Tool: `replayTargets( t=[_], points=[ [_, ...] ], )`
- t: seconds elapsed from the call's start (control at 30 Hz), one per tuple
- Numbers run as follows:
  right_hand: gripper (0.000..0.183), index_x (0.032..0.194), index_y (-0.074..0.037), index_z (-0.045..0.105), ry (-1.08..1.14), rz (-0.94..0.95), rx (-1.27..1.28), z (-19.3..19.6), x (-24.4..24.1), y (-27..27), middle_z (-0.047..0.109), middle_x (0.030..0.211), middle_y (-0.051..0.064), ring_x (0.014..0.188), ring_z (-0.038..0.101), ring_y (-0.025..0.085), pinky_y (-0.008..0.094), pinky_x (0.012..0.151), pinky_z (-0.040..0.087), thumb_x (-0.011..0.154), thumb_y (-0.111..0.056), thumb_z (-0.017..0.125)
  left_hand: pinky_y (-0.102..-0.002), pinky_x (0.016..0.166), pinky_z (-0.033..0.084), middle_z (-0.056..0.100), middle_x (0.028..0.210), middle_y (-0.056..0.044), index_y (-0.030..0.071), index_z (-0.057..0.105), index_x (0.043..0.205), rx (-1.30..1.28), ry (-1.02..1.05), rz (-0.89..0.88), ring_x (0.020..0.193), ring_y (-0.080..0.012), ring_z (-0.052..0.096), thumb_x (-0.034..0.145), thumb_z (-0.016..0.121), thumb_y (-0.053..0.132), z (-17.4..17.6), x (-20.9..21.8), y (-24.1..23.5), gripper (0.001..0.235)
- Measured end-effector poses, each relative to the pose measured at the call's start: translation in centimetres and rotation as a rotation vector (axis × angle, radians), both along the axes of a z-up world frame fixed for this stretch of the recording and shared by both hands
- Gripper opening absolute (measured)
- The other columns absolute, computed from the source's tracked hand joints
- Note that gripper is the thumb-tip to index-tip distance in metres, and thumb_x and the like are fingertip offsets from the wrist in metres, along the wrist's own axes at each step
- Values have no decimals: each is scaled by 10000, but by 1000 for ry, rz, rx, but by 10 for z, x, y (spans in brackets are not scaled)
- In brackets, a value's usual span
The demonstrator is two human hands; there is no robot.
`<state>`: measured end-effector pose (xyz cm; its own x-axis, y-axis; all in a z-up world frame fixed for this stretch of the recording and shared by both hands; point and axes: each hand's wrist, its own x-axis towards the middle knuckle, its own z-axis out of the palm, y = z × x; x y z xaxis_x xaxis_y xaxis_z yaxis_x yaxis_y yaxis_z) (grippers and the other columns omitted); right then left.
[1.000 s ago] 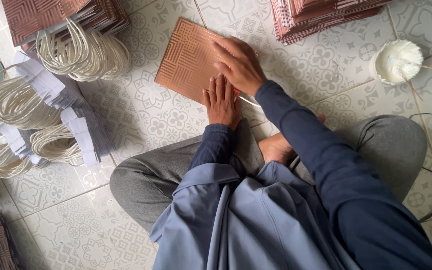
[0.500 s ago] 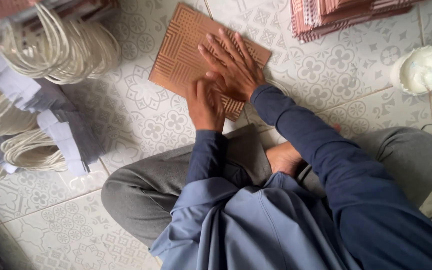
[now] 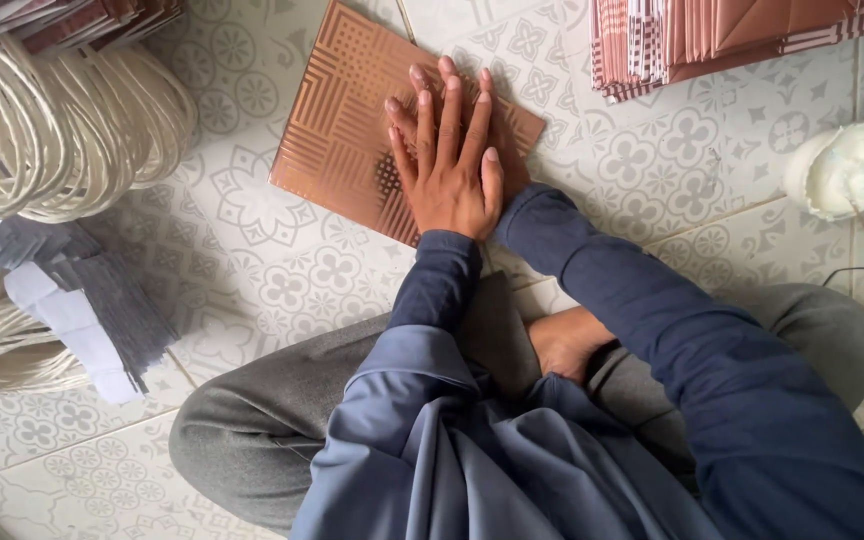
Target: The person sits on the floor and assembles paper bags by attaching white handles. They apply glue to small white paper tabs, press them onto the handles, and then attach the handles to the inside of the patterned paper bags. The person stacks the finished bags and repeats the process with new materials.
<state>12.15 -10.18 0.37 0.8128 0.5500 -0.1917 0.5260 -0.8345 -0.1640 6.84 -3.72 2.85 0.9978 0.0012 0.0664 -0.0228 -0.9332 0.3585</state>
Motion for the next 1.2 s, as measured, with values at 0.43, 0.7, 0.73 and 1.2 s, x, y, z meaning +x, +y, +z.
replayTargets(
  t=[0.43,0.7,0.73,1.2],
  points=[
    [591,1701,-192,129,-33,-19,-9,-54,-43,-53,140,1722,155,1578,175,355,634,1242,155,1178,-258,398,-553,1341,145,389,1639,13,293,571,1513,-113,-154,9,1580,-223,272,1048,304,414,-7,-6,1,549],
    [609,1698,-174,146,-74,-69,-14,-76,-52,-57,188,1714,157,1569,226,327,600,1233,183,1166,-261,428,-549,1334,162,397,1639,24,316,572,1508,-103,-154,16,1581,-224,295,1038,320,420,-10,-5,0,543],
    [611,1698,-172,148,-77,-76,-16,-76,-47,-51,194,1713,157,1568,233,323,596,1232,186,1164,-261,432,-549,1334,162,397,1639,24,316,572,1508,-105,-152,14,1581,-224,295,1038,320,420,-10,-5,-1,543],
    [644,1694,-142,176,-269,-96,-9,-101,28,-20,276,1698,159,1550,321,273,538,1215,234,1143,-268,485,-559,1331,130,454,1613,35,280,623,1457,-262,-181,7,1576,-239,309,1026,455,465,-15,-5,6,498]
  ],
)
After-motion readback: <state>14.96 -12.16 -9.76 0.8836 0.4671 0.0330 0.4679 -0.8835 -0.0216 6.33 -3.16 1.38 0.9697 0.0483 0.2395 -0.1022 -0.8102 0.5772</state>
